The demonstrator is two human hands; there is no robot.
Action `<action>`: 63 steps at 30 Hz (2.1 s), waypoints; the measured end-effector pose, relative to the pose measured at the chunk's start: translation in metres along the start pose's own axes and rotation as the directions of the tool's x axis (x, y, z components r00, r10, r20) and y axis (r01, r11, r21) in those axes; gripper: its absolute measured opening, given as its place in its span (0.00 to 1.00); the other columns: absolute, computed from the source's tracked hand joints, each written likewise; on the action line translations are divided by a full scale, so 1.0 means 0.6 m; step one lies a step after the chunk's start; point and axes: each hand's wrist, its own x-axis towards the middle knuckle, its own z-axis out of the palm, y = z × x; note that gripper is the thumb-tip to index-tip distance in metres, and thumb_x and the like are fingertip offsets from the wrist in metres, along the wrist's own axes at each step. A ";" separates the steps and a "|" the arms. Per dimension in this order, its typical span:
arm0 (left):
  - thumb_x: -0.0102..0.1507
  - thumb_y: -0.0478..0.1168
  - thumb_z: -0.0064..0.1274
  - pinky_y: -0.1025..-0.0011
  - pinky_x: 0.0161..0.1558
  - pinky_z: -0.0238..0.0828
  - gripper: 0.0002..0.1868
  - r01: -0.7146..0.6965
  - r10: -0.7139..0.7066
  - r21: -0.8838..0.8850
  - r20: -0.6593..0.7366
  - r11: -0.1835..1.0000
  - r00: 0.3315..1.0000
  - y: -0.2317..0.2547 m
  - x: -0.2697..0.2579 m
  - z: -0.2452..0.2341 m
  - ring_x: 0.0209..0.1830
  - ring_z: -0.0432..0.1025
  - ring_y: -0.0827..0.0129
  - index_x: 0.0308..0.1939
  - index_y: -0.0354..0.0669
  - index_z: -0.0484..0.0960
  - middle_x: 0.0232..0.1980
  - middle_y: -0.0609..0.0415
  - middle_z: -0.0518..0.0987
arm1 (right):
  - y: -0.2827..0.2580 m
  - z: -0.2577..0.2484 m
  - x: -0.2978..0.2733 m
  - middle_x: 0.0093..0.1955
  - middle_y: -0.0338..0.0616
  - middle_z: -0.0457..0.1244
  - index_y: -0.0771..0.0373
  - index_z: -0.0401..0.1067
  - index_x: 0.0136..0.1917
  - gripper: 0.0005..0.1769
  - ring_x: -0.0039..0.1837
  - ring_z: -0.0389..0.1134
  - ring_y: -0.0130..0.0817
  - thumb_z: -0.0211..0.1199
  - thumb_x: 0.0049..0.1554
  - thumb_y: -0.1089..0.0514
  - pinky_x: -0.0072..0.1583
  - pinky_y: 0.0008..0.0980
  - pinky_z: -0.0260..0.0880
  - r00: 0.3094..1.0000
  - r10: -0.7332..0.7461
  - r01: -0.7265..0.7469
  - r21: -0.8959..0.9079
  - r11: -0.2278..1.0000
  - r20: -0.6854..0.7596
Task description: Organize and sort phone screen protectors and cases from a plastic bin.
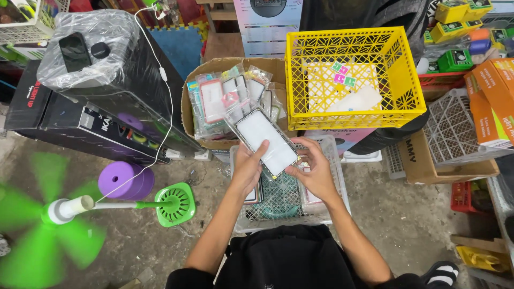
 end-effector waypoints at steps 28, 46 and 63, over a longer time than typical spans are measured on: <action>0.66 0.31 0.51 0.46 0.58 0.78 0.19 0.347 -0.342 -0.023 0.120 0.938 0.932 -0.020 -0.031 -0.038 0.56 0.77 0.52 0.60 0.35 0.67 0.59 0.42 0.78 | -0.007 0.016 0.010 0.62 0.44 0.61 0.59 0.77 0.44 0.11 0.65 0.65 0.40 0.76 0.48 0.63 0.65 0.37 0.65 0.981 -0.167 0.192 -0.378 0.906 0.099; 0.55 0.22 0.51 0.55 0.52 0.83 0.45 0.229 -0.259 0.294 0.066 0.928 0.964 0.017 -0.012 -0.076 0.57 0.76 0.53 0.74 0.38 0.50 0.63 0.39 0.74 | 0.100 0.075 -0.010 0.65 0.39 0.60 0.57 0.70 0.64 0.18 0.54 0.63 0.29 0.64 0.60 0.60 0.54 0.29 0.67 0.974 0.202 -0.215 -0.135 0.967 -0.104; 0.63 0.42 0.59 0.45 0.75 0.42 0.37 -0.188 0.428 0.977 0.128 0.099 0.894 0.091 0.259 -0.193 0.79 0.46 0.40 0.76 0.50 0.63 0.80 0.37 0.52 | 0.343 0.237 0.298 0.51 0.44 0.66 0.64 0.70 0.67 0.22 0.44 0.67 0.27 0.65 0.60 0.64 0.44 0.30 0.70 0.918 0.290 -0.249 0.175 0.953 -0.271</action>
